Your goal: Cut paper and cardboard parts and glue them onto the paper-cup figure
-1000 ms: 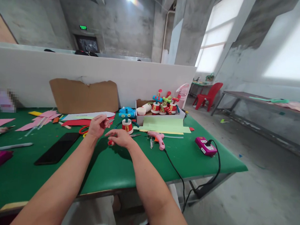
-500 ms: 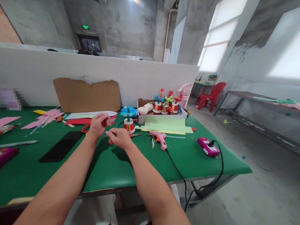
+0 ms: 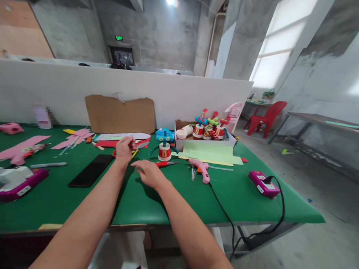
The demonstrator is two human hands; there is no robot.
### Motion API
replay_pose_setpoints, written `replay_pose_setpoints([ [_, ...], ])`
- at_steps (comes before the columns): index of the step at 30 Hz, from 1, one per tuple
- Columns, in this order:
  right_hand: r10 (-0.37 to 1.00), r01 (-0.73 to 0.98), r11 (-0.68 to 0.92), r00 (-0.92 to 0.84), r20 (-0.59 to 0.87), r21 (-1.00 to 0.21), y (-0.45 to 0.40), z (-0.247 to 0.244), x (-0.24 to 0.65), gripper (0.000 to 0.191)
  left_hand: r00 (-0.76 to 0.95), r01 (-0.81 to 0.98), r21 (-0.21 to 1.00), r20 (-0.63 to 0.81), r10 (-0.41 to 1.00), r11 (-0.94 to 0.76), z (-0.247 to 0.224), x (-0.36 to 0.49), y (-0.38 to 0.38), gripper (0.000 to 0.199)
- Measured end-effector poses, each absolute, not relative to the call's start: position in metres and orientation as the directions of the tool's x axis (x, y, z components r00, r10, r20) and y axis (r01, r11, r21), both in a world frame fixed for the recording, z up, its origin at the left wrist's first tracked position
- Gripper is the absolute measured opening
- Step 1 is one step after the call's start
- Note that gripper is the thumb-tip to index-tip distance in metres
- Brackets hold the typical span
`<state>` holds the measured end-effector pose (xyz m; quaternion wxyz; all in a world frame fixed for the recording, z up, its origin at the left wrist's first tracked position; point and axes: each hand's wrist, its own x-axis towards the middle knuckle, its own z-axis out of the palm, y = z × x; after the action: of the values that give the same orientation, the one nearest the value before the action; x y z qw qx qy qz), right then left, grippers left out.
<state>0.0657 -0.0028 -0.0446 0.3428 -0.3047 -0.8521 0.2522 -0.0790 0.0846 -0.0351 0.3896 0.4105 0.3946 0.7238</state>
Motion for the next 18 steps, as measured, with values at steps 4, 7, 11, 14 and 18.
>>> replay_pose_setpoints([
  [4,0.718,0.374,0.695,-0.411,0.562,-0.614,-0.027,-0.035,0.092,0.016,-0.35,-0.24,0.896,0.278,0.895,-0.373,-0.035,-0.075,0.084,0.021],
  [7,0.839,0.47,0.53,-0.174,0.515,-0.705,-0.043,-0.026,0.127,0.017,-0.331,-0.234,0.9,0.283,0.9,-0.369,-0.035,-0.071,0.084,0.021],
  [11,0.894,0.638,0.319,0.045,0.446,-0.701,-0.052,-0.015,0.19,0.018,-0.316,-0.218,0.903,0.294,0.902,-0.371,-0.034,-0.068,0.082,0.021],
  [14,0.889,0.78,0.094,0.214,0.405,-0.619,-0.055,-0.01,0.235,0.023,-0.31,-0.215,0.903,0.298,0.903,-0.371,-0.035,-0.068,0.082,0.021],
  [18,0.884,0.889,-0.113,0.294,0.364,-0.444,-0.058,-0.011,0.268,0.02,-0.308,-0.222,0.903,0.293,0.905,-0.367,-0.036,-0.07,0.082,0.02],
])
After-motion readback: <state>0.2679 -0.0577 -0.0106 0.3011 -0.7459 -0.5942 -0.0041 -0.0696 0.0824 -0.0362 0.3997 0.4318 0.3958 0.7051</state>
